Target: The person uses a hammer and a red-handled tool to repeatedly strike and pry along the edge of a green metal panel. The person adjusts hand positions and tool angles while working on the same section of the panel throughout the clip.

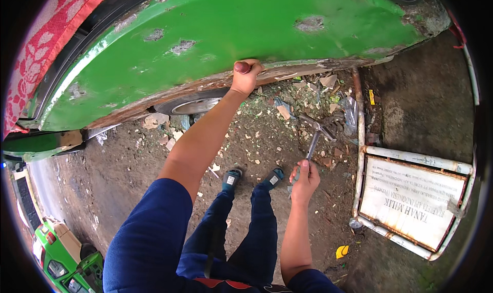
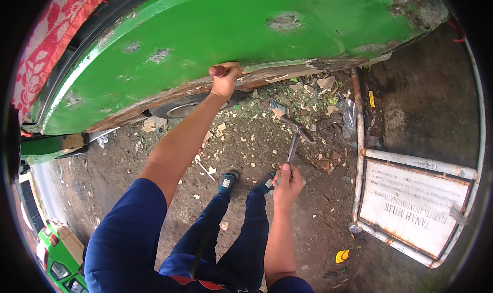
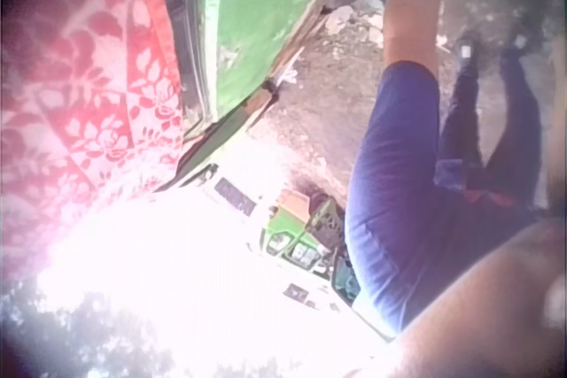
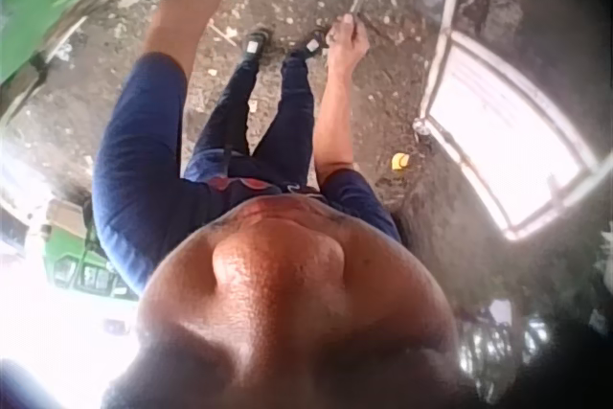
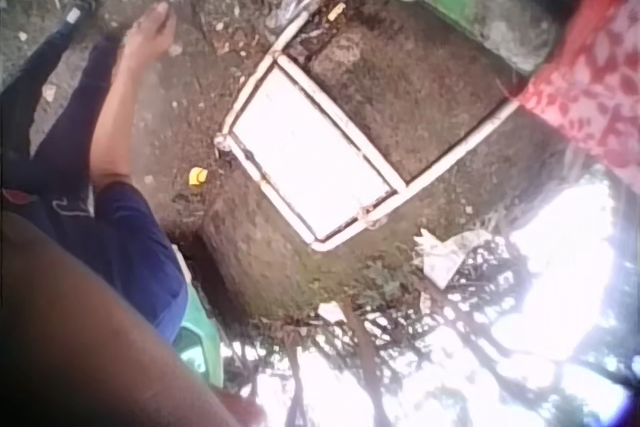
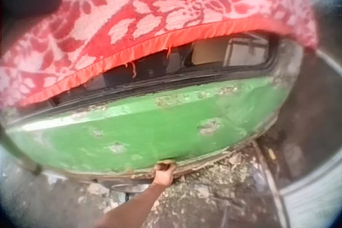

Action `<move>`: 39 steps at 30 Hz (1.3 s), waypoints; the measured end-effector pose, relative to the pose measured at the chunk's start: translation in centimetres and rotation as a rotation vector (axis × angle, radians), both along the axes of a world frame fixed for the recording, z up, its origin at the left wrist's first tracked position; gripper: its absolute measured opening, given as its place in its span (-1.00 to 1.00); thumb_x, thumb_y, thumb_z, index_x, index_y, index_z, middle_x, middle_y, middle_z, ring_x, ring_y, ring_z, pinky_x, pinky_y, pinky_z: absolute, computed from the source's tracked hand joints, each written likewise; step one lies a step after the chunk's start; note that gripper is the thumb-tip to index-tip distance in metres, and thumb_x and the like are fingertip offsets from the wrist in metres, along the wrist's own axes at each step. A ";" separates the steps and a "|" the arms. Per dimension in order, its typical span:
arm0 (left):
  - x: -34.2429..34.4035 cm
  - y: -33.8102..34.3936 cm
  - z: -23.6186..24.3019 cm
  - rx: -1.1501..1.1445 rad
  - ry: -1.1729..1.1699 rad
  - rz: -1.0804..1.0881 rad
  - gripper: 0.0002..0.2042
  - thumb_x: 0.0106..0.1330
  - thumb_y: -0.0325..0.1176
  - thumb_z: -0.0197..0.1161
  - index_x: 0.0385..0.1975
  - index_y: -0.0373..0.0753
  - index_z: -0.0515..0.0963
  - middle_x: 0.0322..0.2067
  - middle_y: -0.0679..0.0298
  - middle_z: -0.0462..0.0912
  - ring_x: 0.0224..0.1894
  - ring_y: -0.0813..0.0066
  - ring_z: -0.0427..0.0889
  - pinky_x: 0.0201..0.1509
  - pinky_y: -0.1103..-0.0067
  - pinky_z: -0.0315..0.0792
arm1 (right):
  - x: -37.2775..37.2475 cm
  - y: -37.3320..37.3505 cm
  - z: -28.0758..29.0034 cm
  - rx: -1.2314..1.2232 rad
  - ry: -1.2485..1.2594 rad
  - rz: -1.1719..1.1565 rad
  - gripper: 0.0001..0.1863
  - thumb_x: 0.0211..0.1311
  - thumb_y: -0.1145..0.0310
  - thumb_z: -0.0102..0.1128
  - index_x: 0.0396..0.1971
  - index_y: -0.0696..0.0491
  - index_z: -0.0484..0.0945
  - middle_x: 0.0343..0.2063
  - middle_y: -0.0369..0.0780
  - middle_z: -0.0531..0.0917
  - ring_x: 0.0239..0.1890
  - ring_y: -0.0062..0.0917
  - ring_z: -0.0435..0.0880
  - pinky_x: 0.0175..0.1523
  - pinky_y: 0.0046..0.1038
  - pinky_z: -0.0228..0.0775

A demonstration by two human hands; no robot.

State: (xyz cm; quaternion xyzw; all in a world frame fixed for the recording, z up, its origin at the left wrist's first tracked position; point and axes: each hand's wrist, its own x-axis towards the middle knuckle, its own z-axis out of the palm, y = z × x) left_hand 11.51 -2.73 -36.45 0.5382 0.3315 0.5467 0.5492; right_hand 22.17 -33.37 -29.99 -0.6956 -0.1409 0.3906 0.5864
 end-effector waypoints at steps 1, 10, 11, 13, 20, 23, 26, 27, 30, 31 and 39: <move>-0.3 -0.1 0.1 -0.015 0.115 -0.039 -0.84 0.11 -0.57 0.19 -0.70 -0.39 0.46 -0.71 0.32 0.43 -0.56 0.55 0.38 -0.41 0.56 0.29 | 0.3 -0.1 0.0 0.006 -0.006 -0.005 -0.66 0.41 0.17 0.13 -0.34 0.21 0.50 -0.59 -0.28 0.48 -0.60 -0.68 0.43 -0.55 -0.60 0.28; 0.1 -1.8 0.1 0.004 -0.191 0.148 -0.70 0.15 -0.65 0.14 -0.74 -0.29 0.21 -0.69 0.38 0.29 -0.56 0.59 0.26 -0.43 0.55 0.18 | 2.0 -2.4 -0.5 0.012 -0.023 -0.064 -0.68 0.41 0.20 0.14 -0.32 0.21 0.51 -0.57 -0.28 0.49 -0.57 -0.67 0.45 -0.54 -0.58 0.30; -0.1 -1.7 0.7 -0.015 -0.246 0.130 -0.70 0.14 -0.64 0.14 -0.75 -0.28 0.20 -0.69 0.38 0.28 -0.56 0.59 0.25 -0.43 0.55 0.18 | 2.1 -2.7 -0.4 0.005 -0.018 -0.073 -0.68 0.41 0.20 0.14 -0.32 0.21 0.51 -0.57 -0.28 0.49 -0.57 -0.67 0.45 -0.54 -0.58 0.30; -0.3 -1.5 1.4 -0.035 -0.298 0.141 -0.68 0.14 -0.64 0.12 -0.74 -0.22 0.17 -0.68 0.37 0.28 -0.56 0.58 0.23 -0.42 0.57 0.16 | 2.0 -2.9 -0.2 0.001 -0.003 -0.082 -0.68 0.41 0.20 0.14 -0.33 0.21 0.50 -0.57 -0.29 0.49 -0.57 -0.67 0.45 -0.54 -0.58 0.30; -1.1 -1.0 0.4 -0.027 -0.218 0.037 -0.81 0.07 -0.59 0.10 -0.68 -0.26 0.25 -0.61 0.34 0.36 -0.50 0.57 0.25 -0.36 0.57 0.20 | 1.8 -3.1 -0.1 0.000 0.007 -0.078 -0.68 0.41 0.18 0.13 -0.35 0.18 0.50 -0.61 -0.30 0.48 -0.59 -0.68 0.44 -0.55 -0.59 0.30; -1.1 -1.0 0.4 -0.014 -0.146 0.056 -0.84 0.06 -0.58 0.10 -0.67 -0.27 0.27 -0.60 0.34 0.38 -0.47 0.58 0.26 -0.32 0.57 0.22 | 1.8 -3.1 0.0 -0.013 0.001 -0.061 -0.68 0.41 0.18 0.13 -0.35 0.18 0.50 -0.63 -0.32 0.47 -0.61 -0.69 0.43 -0.55 -0.59 0.30; -0.7 -1.5 0.7 -0.027 -0.143 0.077 -0.84 0.06 -0.57 0.10 -0.67 -0.27 0.28 -0.60 0.35 0.38 -0.47 0.58 0.27 -0.31 0.57 0.23 | 1.5 -2.8 0.4 -0.011 0.001 -0.058 -0.67 0.41 0.18 0.14 -0.36 0.19 0.50 -0.63 -0.32 0.48 -0.61 -0.69 0.43 -0.56 -0.60 0.29; -0.7 -1.6 0.7 -0.035 -0.156 0.083 -0.84 0.06 -0.57 0.10 -0.67 -0.27 0.29 -0.60 0.35 0.39 -0.47 0.58 0.27 -0.31 0.57 0.23 | 1.5 -2.7 0.5 -0.005 0.002 -0.057 -0.67 0.40 0.18 0.14 -0.36 0.19 0.51 -0.63 -0.32 0.48 -0.61 -0.70 0.44 -0.56 -0.60 0.29; -0.5 -1.6 0.6 -0.037 -0.179 0.099 -0.85 0.05 -0.57 0.10 -0.67 -0.27 0.30 -0.59 0.36 0.39 -0.46 0.59 0.28 -0.31 0.57 0.23 | 1.5 -2.8 0.3 -0.007 0.009 -0.051 -0.67 0.40 0.18 0.14 -0.36 0.19 0.51 -0.63 -0.32 0.48 -0.61 -0.70 0.43 -0.56 -0.60 0.28; -0.5 -1.6 0.4 -0.034 -0.183 0.105 -0.86 0.05 -0.56 0.10 -0.66 -0.26 0.31 -0.59 0.36 0.40 -0.46 0.60 0.28 -0.31 0.57 0.23 | 1.4 -2.8 0.4 -0.001 0.004 -0.049 -0.67 0.40 0.18 0.14 -0.36 0.19 0.51 -0.63 -0.32 0.48 -0.61 -0.70 0.44 -0.56 -0.60 0.28; 0.2 -1.8 0.4 -0.072 -0.273 0.155 -0.87 0.03 -0.57 0.08 -0.67 -0.25 0.29 -0.60 0.37 0.37 -0.48 0.61 0.25 -0.34 0.60 0.18 | 1.6 -3.9 -0.2 -0.031 -0.023 0.016 -0.70 0.45 0.23 0.05 -0.35 0.20 0.47 -0.48 -0.26 0.49 -0.57 -0.63 0.46 -0.56 -0.55 0.31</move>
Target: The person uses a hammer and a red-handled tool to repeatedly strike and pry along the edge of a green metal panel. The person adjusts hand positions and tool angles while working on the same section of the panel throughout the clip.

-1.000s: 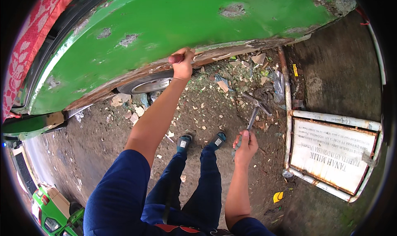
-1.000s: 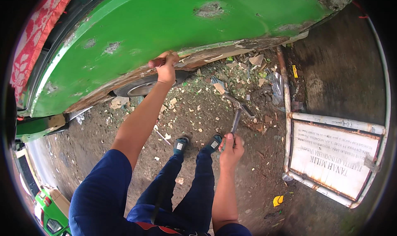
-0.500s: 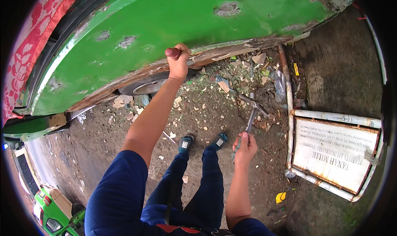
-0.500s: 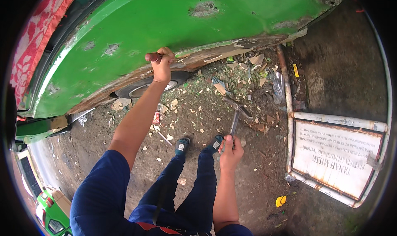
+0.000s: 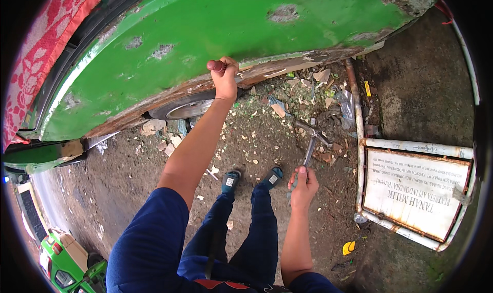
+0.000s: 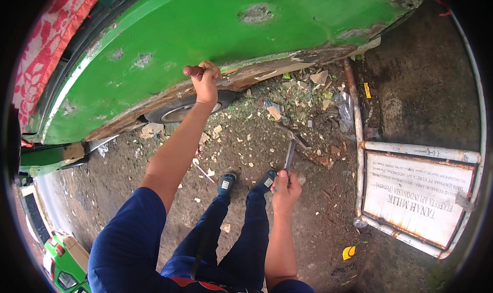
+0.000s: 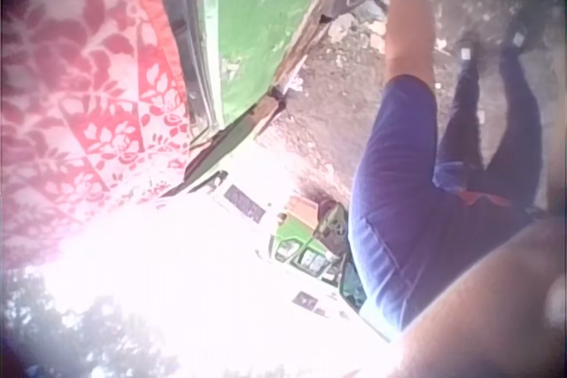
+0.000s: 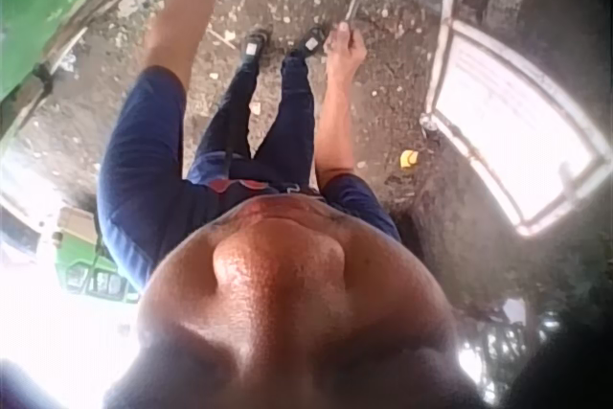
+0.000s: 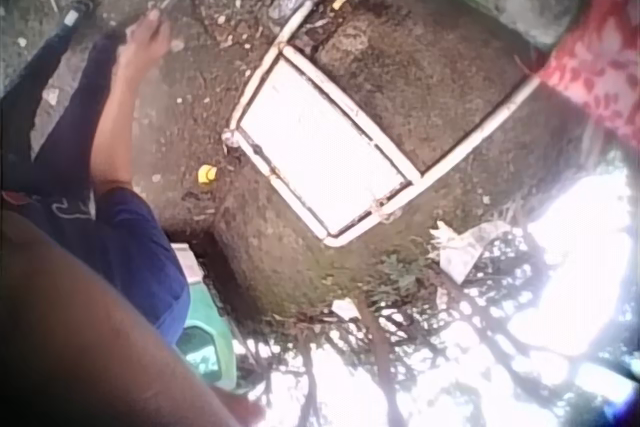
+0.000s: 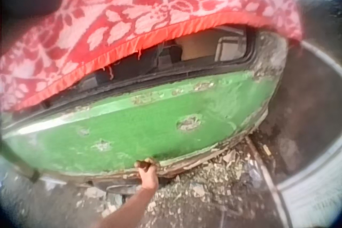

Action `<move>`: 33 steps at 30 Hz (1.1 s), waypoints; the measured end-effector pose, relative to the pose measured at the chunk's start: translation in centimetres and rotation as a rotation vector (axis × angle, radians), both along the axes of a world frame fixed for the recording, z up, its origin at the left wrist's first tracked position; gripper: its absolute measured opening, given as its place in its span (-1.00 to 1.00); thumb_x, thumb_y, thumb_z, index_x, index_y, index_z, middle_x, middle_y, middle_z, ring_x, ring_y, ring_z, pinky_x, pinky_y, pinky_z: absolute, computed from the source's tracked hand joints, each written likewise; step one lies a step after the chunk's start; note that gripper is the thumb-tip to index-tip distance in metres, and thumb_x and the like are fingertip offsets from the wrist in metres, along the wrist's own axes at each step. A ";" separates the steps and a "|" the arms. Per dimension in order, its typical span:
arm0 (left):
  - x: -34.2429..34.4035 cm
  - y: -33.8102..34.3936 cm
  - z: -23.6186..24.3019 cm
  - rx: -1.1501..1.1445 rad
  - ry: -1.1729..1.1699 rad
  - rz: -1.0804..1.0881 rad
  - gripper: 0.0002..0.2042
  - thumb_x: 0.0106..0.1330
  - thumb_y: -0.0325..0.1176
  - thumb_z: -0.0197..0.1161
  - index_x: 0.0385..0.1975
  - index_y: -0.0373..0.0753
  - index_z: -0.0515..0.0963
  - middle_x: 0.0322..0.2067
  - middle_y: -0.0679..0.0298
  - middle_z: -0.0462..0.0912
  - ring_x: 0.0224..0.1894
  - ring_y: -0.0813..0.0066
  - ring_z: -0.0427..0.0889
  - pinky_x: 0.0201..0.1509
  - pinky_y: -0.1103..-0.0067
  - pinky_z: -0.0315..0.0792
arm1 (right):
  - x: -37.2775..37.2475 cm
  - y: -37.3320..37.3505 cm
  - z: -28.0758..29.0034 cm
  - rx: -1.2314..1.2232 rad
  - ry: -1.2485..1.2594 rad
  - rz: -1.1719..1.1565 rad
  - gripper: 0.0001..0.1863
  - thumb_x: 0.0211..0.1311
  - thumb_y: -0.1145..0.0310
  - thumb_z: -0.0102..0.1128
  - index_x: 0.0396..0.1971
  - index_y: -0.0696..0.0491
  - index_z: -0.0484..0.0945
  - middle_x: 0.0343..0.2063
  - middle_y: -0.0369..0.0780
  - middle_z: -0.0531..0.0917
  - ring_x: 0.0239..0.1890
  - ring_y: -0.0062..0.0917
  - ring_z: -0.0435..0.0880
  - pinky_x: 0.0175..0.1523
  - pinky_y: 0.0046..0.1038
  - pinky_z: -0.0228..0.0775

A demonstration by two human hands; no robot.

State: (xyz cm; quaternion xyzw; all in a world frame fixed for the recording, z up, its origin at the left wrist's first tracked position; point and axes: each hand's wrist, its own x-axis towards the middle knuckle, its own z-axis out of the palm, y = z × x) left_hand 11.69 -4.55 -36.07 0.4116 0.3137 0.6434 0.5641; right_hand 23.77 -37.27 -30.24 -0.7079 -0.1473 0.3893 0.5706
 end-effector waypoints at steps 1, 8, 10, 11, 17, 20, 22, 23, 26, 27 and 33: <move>0.2 -0.1 0.0 -0.012 -0.035 0.007 -0.86 0.03 -0.57 0.07 -0.67 -0.25 0.29 -0.60 0.37 0.36 -0.48 0.61 0.25 -0.35 0.60 0.18 | 0.0 -0.1 0.0 -0.008 0.006 -0.002 -0.70 0.45 0.23 0.05 -0.35 0.20 0.47 -0.48 -0.26 0.49 -0.57 -0.63 0.46 -0.56 -0.55 0.31; 0.1 0.0 -0.2 0.007 0.008 0.015 -0.86 0.03 -0.58 0.06 -0.66 -0.24 0.26 -0.60 0.36 0.35 -0.49 0.59 0.23 -0.37 0.59 0.16 | 0.1 0.0 0.6 -0.017 -0.002 -0.022 -0.68 0.44 0.20 0.07 -0.34 0.20 0.48 -0.52 -0.26 0.49 -0.57 -0.62 0.46 -0.56 -0.54 0.32; 0.0 0.0 -0.2 0.015 -0.009 0.010 -0.85 0.02 -0.58 0.06 -0.67 -0.24 0.25 -0.60 0.36 0.35 -0.49 0.59 0.23 -0.37 0.59 0.16 | 0.2 -0.1 0.5 -0.013 -0.002 -0.021 -0.67 0.44 0.19 0.08 -0.34 0.20 0.48 -0.53 -0.26 0.49 -0.57 -0.62 0.46 -0.56 -0.54 0.32; 0.0 0.0 -0.1 0.020 0.003 0.014 -0.85 0.01 -0.58 0.06 -0.67 -0.24 0.24 -0.61 0.36 0.35 -0.49 0.59 0.23 -0.37 0.59 0.16 | 0.4 -0.2 0.3 -0.007 0.001 -0.020 -0.67 0.44 0.18 0.08 -0.34 0.20 0.48 -0.53 -0.26 0.49 -0.57 -0.62 0.46 -0.56 -0.55 0.32; 0.0 -0.1 0.0 0.021 0.010 0.030 -0.85 0.00 -0.59 0.06 -0.67 -0.24 0.24 -0.61 0.35 0.36 -0.49 0.60 0.24 -0.37 0.59 0.16 | 0.4 0.1 0.5 0.014 -0.014 -0.019 -0.67 0.44 0.18 0.09 -0.35 0.20 0.48 -0.53 -0.26 0.49 -0.58 -0.63 0.46 -0.56 -0.55 0.32; 0.1 0.0 -0.3 0.027 0.031 0.044 -0.85 0.01 -0.58 0.07 -0.67 -0.24 0.25 -0.60 0.36 0.36 -0.48 0.59 0.26 -0.34 0.60 0.19 | 0.1 0.3 0.7 0.017 0.002 -0.048 -0.67 0.41 0.18 0.13 -0.35 0.20 0.50 -0.60 -0.29 0.49 -0.60 -0.67 0.44 -0.56 -0.58 0.30; 0.1 -0.1 -0.3 0.034 0.051 0.064 -0.85 0.02 -0.58 0.07 -0.67 -0.24 0.26 -0.60 0.36 0.37 -0.46 0.59 0.28 -0.31 0.60 0.22 | -0.1 0.4 0.7 0.012 0.010 -0.063 -0.67 0.40 0.18 0.15 -0.35 0.20 0.52 -0.63 -0.31 0.48 -0.61 -0.70 0.44 -0.56 -0.60 0.29; 0.1 -0.1 -0.4 0.038 0.061 0.060 -0.85 0.03 -0.58 0.08 -0.66 -0.24 0.26 -0.59 0.36 0.37 -0.45 0.58 0.29 -0.30 0.60 0.23 | -0.2 0.4 0.7 0.008 0.009 -0.061 -0.67 0.40 0.18 0.15 -0.35 0.20 0.52 -0.63 -0.31 0.48 -0.61 -0.70 0.44 -0.56 -0.60 0.29; 0.1 -0.5 -0.1 0.053 0.103 0.040 -0.86 0.05 -0.56 0.09 -0.63 -0.24 0.28 -0.56 0.37 0.37 -0.42 0.57 0.31 -0.26 0.60 0.25 | -0.4 0.4 0.6 0.005 0.014 -0.068 -0.67 0.39 0.18 0.15 -0.35 0.20 0.52 -0.63 -0.31 0.48 -0.61 -0.70 0.44 -0.56 -0.60 0.30; 0.1 -0.7 0.0 0.064 0.125 0.031 -0.87 0.06 -0.56 0.09 -0.62 -0.24 0.29 -0.54 0.36 0.38 -0.41 0.57 0.32 -0.25 0.59 0.26 | -0.5 0.4 0.6 0.008 0.017 -0.071 -0.67 0.39 0.18 0.16 -0.35 0.20 0.52 -0.63 -0.31 0.48 -0.61 -0.70 0.45 -0.56 -0.59 0.30; 0.1 -1.2 0.2 0.072 0.075 -0.014 -0.88 0.10 -0.55 0.10 -0.55 -0.25 0.29 -0.45 0.33 0.39 -0.34 0.54 0.33 -0.16 0.54 0.30 | -0.8 0.5 0.6 0.007 0.005 -0.044 -0.66 0.39 0.18 0.16 -0.34 0.21 0.53 -0.63 -0.31 0.49 -0.61 -0.69 0.45 -0.55 -0.60 0.31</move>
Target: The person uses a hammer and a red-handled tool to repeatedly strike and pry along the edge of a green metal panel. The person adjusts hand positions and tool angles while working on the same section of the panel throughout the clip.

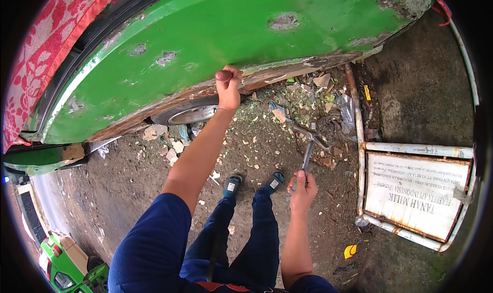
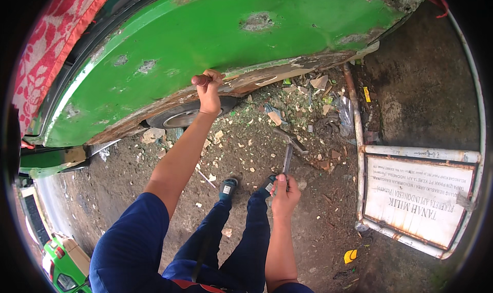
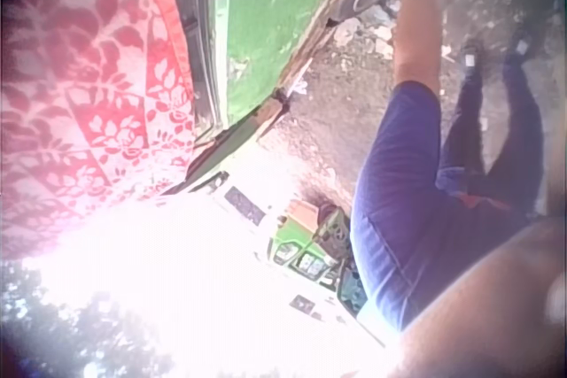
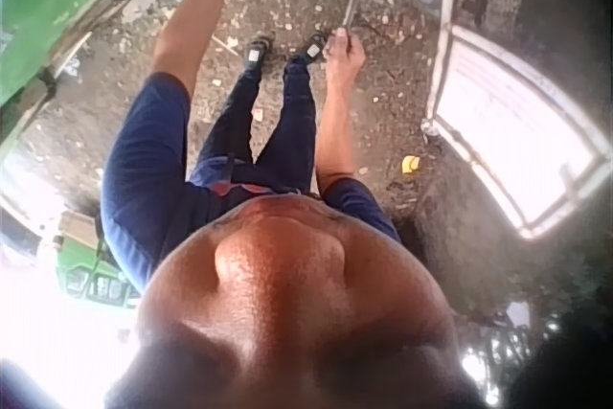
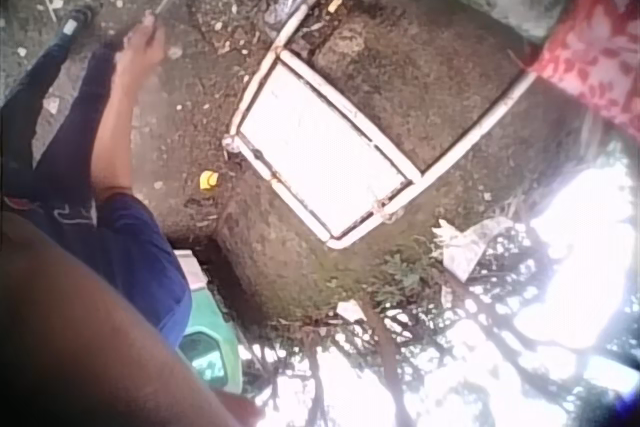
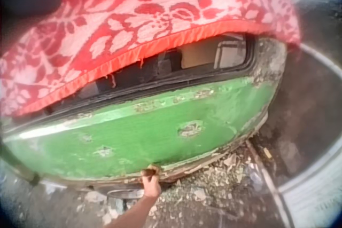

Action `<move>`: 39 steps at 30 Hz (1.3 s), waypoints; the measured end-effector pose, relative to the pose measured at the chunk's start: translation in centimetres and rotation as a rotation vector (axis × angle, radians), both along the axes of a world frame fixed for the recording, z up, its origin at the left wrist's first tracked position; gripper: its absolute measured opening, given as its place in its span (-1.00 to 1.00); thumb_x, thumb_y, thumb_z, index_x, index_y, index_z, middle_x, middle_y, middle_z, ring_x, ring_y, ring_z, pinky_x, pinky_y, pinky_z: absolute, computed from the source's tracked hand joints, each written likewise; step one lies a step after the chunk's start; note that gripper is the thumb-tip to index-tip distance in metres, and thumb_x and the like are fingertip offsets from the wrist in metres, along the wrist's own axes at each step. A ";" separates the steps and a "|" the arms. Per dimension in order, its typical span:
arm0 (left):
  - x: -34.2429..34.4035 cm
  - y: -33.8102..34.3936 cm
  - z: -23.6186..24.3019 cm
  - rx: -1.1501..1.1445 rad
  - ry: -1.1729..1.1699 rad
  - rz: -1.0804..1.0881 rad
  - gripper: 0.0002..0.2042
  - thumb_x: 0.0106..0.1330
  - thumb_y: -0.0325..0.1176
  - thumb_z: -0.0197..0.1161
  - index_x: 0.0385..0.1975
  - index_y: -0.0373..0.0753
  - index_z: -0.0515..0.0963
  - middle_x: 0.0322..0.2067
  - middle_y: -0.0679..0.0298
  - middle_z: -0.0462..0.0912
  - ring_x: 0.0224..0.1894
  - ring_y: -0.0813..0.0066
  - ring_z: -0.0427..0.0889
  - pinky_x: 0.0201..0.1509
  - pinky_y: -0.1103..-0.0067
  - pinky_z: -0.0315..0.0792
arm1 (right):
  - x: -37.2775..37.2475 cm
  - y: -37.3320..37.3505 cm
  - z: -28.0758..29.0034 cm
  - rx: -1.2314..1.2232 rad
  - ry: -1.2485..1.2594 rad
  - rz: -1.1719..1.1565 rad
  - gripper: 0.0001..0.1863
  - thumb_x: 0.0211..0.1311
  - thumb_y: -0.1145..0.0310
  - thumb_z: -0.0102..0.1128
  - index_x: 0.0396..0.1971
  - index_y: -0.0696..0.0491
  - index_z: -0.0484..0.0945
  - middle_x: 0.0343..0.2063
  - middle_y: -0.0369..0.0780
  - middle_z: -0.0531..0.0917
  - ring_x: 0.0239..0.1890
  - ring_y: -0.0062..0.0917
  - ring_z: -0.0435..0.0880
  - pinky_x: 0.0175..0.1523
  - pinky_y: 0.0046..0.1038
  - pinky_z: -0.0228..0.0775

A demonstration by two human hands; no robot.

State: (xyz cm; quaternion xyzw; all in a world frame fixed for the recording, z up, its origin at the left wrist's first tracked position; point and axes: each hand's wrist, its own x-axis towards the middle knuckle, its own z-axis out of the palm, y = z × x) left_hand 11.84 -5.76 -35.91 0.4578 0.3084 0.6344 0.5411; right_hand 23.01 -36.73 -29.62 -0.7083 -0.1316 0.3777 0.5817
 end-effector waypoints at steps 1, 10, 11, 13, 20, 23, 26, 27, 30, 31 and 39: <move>-0.2 0.0 -0.2 0.011 0.004 -0.007 -0.89 0.10 -0.55 0.10 -0.54 -0.25 0.29 -0.44 0.32 0.39 -0.32 0.53 0.33 -0.15 0.54 0.31 | 0.0 0.0 0.0 -0.004 -0.005 0.012 -0.67 0.40 0.19 0.14 -0.33 0.21 0.52 -0.58 -0.29 0.50 -0.60 -0.68 0.46 -0.56 -0.59 0.32; -1.4 -0.7 -0.1 0.032 0.317 -0.184 -0.81 0.37 -0.44 0.15 -0.48 -0.27 0.32 -0.50 0.38 0.34 -0.38 0.59 0.29 -0.22 0.61 0.28 | -0.7 1.0 0.7 0.027 -0.009 0.086 -0.67 0.41 0.20 0.13 -0.28 0.23 0.54 -0.63 -0.31 0.49 -0.60 -0.69 0.45 -0.50 -0.58 0.33; -1.5 -0.7 0.0 0.037 0.330 -0.205 -0.80 0.39 -0.42 0.15 -0.47 -0.27 0.32 -0.50 0.38 0.34 -0.38 0.60 0.29 -0.22 0.62 0.28 | -0.7 1.4 0.8 0.057 -0.023 0.124 -0.67 0.41 0.21 0.13 -0.27 0.24 0.54 -0.62 -0.31 0.50 -0.59 -0.69 0.46 -0.49 -0.58 0.34; -1.8 -0.5 0.1 0.047 0.359 -0.247 -0.79 0.42 -0.37 0.14 -0.45 -0.27 0.34 -0.51 0.39 0.35 -0.39 0.62 0.27 -0.23 0.62 0.28 | -0.9 2.7 1.5 0.147 -0.079 0.214 -0.68 0.42 0.23 0.11 -0.25 0.24 0.54 -0.61 -0.31 0.51 -0.58 -0.69 0.47 -0.47 -0.58 0.34; -1.7 -0.6 0.3 0.076 0.496 -0.240 -0.82 0.40 -0.39 0.16 -0.40 -0.31 0.36 -0.50 0.30 0.38 -0.38 0.52 0.31 -0.22 0.56 0.33 | -1.3 7.5 4.6 0.439 -0.505 0.454 -0.75 0.39 0.28 0.12 -0.22 0.19 0.57 -0.65 -0.28 0.52 -0.63 -0.65 0.49 -0.48 -0.52 0.34; -1.5 -0.6 0.4 0.112 0.540 -0.246 -0.83 0.40 -0.39 0.16 -0.40 -0.29 0.36 -0.49 0.33 0.37 -0.39 0.54 0.31 -0.24 0.56 0.33 | -1.2 9.7 5.7 0.158 -0.664 0.601 -0.73 0.41 0.27 0.10 -0.24 0.22 0.56 -0.66 -0.32 0.50 -0.63 -0.67 0.46 -0.50 -0.56 0.27; -1.6 0.2 0.4 -0.043 0.355 -0.191 -0.83 0.43 -0.38 0.14 -0.41 -0.26 0.37 -0.49 0.39 0.34 -0.40 0.60 0.27 -0.26 0.58 0.31 | -1.1 10.2 5.0 0.088 -0.657 0.551 -0.72 0.42 0.27 0.10 -0.24 0.24 0.55 -0.67 -0.38 0.48 -0.64 -0.72 0.41 -0.52 -0.60 0.24; -1.8 0.5 0.2 -0.023 0.357 -0.216 -0.83 0.43 -0.38 0.13 -0.41 -0.26 0.36 -0.49 0.40 0.33 -0.40 0.61 0.27 -0.27 0.59 0.31 | -1.2 9.8 4.8 0.144 -0.596 0.506 -0.72 0.42 0.27 0.10 -0.24 0.24 0.55 -0.67 -0.38 0.47 -0.64 -0.72 0.41 -0.52 -0.60 0.25; -2.1 0.9 -0.3 0.036 0.362 -0.300 -0.82 0.45 -0.37 0.12 -0.42 -0.23 0.35 -0.50 0.44 0.31 -0.41 0.65 0.25 -0.29 0.61 0.29 | -1.7 9.6 4.8 0.352 -0.517 0.406 -0.72 0.42 0.27 0.09 -0.23 0.24 0.55 -0.67 -0.37 0.47 -0.64 -0.73 0.40 -0.52 -0.60 0.26; -2.0 0.9 -0.4 0.058 0.359 -0.319 -0.83 0.45 -0.37 0.12 -0.40 -0.22 0.35 -0.48 0.44 0.32 -0.41 0.65 0.25 -0.30 0.61 0.31 | -2.0 9.9 5.1 0.411 -0.511 0.384 -0.72 0.42 0.28 0.10 -0.23 0.23 0.55 -0.68 -0.37 0.47 -0.64 -0.73 0.40 -0.52 -0.59 0.25; -2.7 1.3 -0.6 -0.020 0.347 -0.246 -0.94 0.43 -0.43 0.07 -0.31 -0.24 0.40 -0.38 0.41 0.40 -0.27 0.59 0.34 -0.11 0.56 0.32 | -1.6 12.7 6.3 0.033 -0.599 0.523 -0.78 0.36 0.27 0.16 -0.18 0.10 0.60 -0.69 -0.18 0.50 -0.69 -0.45 0.45 -0.52 -0.45 0.28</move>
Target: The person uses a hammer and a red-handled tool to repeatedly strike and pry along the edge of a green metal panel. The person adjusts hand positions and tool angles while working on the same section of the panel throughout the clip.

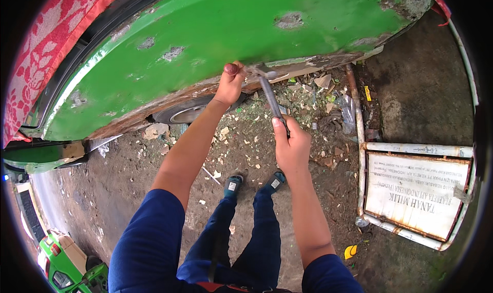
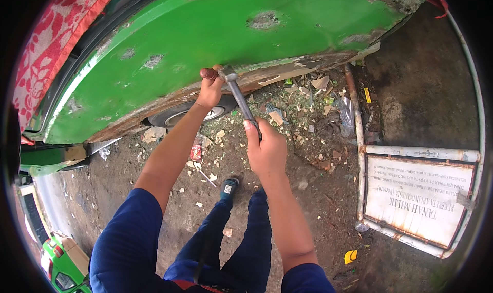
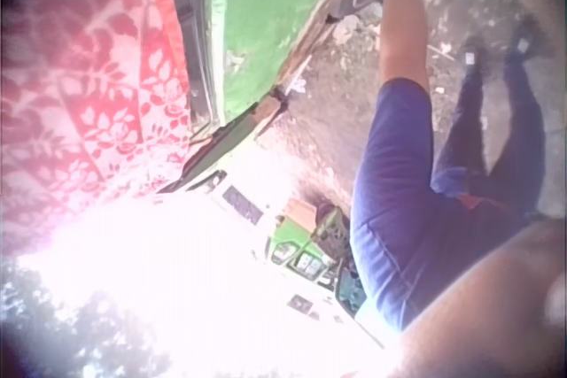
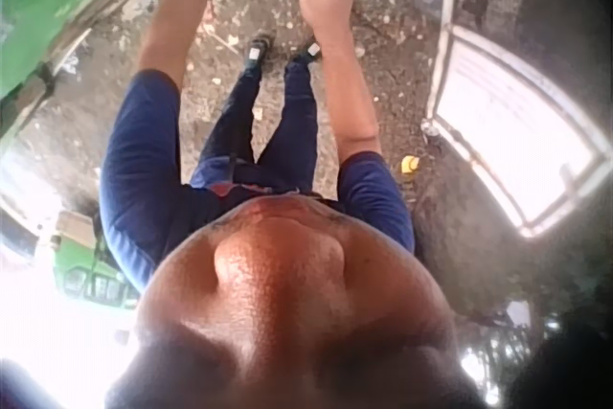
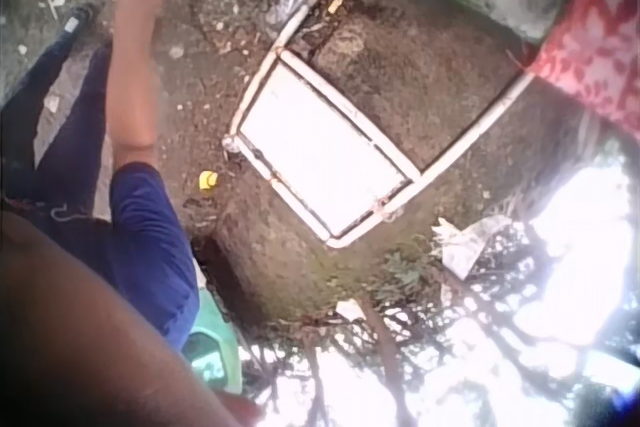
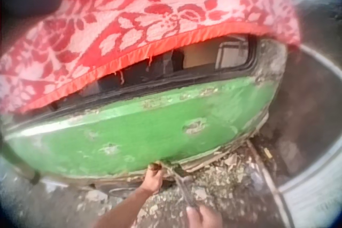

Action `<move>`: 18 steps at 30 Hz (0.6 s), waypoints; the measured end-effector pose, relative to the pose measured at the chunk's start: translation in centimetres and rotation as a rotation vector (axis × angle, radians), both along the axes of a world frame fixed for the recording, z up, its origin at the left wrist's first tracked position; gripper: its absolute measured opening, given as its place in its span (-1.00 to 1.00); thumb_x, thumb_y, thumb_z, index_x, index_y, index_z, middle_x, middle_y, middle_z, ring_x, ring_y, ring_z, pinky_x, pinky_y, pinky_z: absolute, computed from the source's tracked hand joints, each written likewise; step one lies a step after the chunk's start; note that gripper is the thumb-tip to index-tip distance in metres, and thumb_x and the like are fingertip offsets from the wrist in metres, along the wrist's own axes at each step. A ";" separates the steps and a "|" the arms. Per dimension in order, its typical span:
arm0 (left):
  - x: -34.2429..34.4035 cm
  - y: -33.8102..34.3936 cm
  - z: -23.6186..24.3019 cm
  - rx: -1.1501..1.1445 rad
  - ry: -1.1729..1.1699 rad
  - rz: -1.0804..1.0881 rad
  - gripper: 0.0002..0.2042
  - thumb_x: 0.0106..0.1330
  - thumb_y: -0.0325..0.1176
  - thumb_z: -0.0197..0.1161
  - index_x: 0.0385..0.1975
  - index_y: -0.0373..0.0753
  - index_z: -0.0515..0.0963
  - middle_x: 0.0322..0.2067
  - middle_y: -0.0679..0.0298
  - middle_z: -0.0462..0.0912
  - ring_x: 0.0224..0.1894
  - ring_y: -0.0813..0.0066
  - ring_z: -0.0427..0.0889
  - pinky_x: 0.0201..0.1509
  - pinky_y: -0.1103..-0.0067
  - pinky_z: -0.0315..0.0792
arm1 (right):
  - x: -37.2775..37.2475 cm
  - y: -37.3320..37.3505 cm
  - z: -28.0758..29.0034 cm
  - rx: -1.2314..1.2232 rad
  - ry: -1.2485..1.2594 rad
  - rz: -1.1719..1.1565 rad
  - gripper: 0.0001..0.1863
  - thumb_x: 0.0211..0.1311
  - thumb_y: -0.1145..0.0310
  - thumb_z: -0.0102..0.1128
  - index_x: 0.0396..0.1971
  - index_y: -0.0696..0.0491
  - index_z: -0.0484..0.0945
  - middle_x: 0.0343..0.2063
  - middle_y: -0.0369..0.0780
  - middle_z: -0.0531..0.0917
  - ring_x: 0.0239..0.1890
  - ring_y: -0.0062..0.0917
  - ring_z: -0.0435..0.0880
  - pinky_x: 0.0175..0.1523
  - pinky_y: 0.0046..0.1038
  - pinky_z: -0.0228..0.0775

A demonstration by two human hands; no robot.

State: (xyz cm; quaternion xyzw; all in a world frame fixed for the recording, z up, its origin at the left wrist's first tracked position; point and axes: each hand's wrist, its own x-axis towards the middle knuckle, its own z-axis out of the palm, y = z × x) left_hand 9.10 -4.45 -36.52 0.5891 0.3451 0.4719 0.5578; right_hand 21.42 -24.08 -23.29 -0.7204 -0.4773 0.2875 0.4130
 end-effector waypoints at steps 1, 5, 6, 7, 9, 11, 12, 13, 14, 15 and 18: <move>0.1 -0.4 0.7 -0.013 0.018 -0.003 -0.86 0.44 -0.39 0.11 -0.38 -0.24 0.38 -0.44 0.43 0.36 -0.32 0.62 0.30 -0.15 0.58 0.31 | -0.1 -0.4 -0.1 0.091 0.073 -0.008 -0.78 0.37 0.26 0.15 -0.18 0.10 0.60 -0.69 -0.18 0.50 -0.68 -0.45 0.45 -0.51 -0.45 0.28; 1.2 -1.0 1.6 -0.072 0.001 -0.101 -0.93 0.42 -0.45 0.07 -0.33 -0.25 0.41 -0.42 0.44 0.38 -0.31 0.63 0.32 -0.17 0.60 0.32 | -0.4 -0.5 0.8 0.160 0.087 0.022 -0.75 0.38 0.21 0.13 -0.21 0.10 0.60 -0.67 -0.16 0.51 -0.64 -0.40 0.49 -0.48 -0.39 0.30; 1.0 -0.6 1.5 -0.030 0.131 -0.104 -0.98 0.39 -0.51 0.04 -0.30 -0.26 0.41 -0.39 0.43 0.42 -0.29 0.65 0.34 -0.15 0.62 0.33 | -0.4 0.1 1.2 0.060 -0.041 0.054 -0.75 0.37 0.20 0.14 -0.22 0.10 0.60 -0.67 -0.16 0.51 -0.63 -0.38 0.50 -0.48 -0.38 0.30; 0.9 -0.3 1.3 -0.010 0.106 -0.067 -0.97 0.40 -0.47 0.07 -0.29 -0.25 0.41 -0.39 0.41 0.41 -0.30 0.63 0.34 -0.14 0.58 0.34 | -0.4 0.5 1.5 -0.041 -0.169 0.084 -0.75 0.37 0.20 0.14 -0.24 0.10 0.60 -0.67 -0.16 0.51 -0.62 -0.36 0.51 -0.47 -0.37 0.31; 0.6 0.1 0.8 0.029 0.055 0.008 -0.91 0.43 -0.39 0.13 -0.29 -0.23 0.40 -0.39 0.38 0.40 -0.31 0.58 0.34 -0.13 0.52 0.36 | -0.4 0.6 0.6 -0.006 -0.147 0.056 -0.75 0.35 0.20 0.16 -0.27 0.10 0.59 -0.67 -0.16 0.51 -0.63 -0.31 0.52 -0.49 -0.33 0.30; 0.6 0.1 0.2 0.080 0.033 -0.033 -0.91 0.42 -0.38 0.15 -0.29 -0.20 0.40 -0.37 0.40 0.40 -0.31 0.60 0.34 -0.15 0.53 0.37 | -0.4 0.1 0.5 0.014 -0.083 0.020 -0.75 0.35 0.20 0.16 -0.27 0.10 0.60 -0.68 -0.17 0.51 -0.64 -0.31 0.51 -0.50 -0.34 0.29; 1.1 -0.2 0.5 0.045 0.031 -0.048 -0.90 0.42 -0.36 0.16 -0.30 -0.20 0.40 -0.38 0.41 0.40 -0.32 0.60 0.33 -0.16 0.53 0.36 | -0.4 -0.2 0.5 0.086 -0.015 -0.002 -0.75 0.35 0.20 0.16 -0.27 0.10 0.60 -0.68 -0.17 0.51 -0.64 -0.31 0.51 -0.50 -0.34 0.29; 1.5 -0.6 0.8 0.010 0.029 -0.064 -0.89 0.42 -0.35 0.17 -0.31 -0.19 0.40 -0.39 0.41 0.39 -0.32 0.60 0.33 -0.17 0.53 0.36 | -0.6 -0.5 0.5 0.159 0.053 -0.024 -0.75 0.35 0.20 0.16 -0.27 0.10 0.60 -0.68 -0.17 0.51 -0.65 -0.31 0.51 -0.51 -0.34 0.29; 1.7 -0.6 1.2 -0.062 0.056 -0.105 -0.90 0.41 -0.34 0.18 -0.28 -0.17 0.43 -0.37 0.43 0.45 -0.30 0.61 0.39 -0.15 0.54 0.38 | -0.6 -0.7 0.5 0.231 0.120 -0.047 -0.75 0.35 0.20 0.16 -0.28 0.10 0.60 -0.68 -0.17 0.51 -0.65 -0.32 0.51 -0.51 -0.34 0.28; 1.5 -0.6 1.0 -0.044 0.053 -0.100 -0.92 0.41 -0.35 0.18 -0.26 -0.18 0.44 -0.35 0.43 0.47 -0.28 0.61 0.42 -0.13 0.54 0.40 | -0.6 -0.6 0.7 0.208 0.051 -0.024 -0.76 0.35 0.21 0.16 -0.27 0.10 0.60 -0.68 -0.17 0.51 -0.65 -0.32 0.51 -0.51 -0.34 0.28; 0.9 0.2 0.0 -0.017 0.051 -0.090 -0.92 0.40 -0.38 0.17 -0.22 -0.20 0.47 -0.32 0.41 0.53 -0.24 0.61 0.48 -0.09 0.55 0.42 | -0.1 0.6 1.7 -0.045 -0.134 0.046 -0.81 0.34 0.27 0.18 -0.25 0.09 0.61 -0.67 -0.16 0.54 -0.65 -0.31 0.51 -0.51 -0.37 0.29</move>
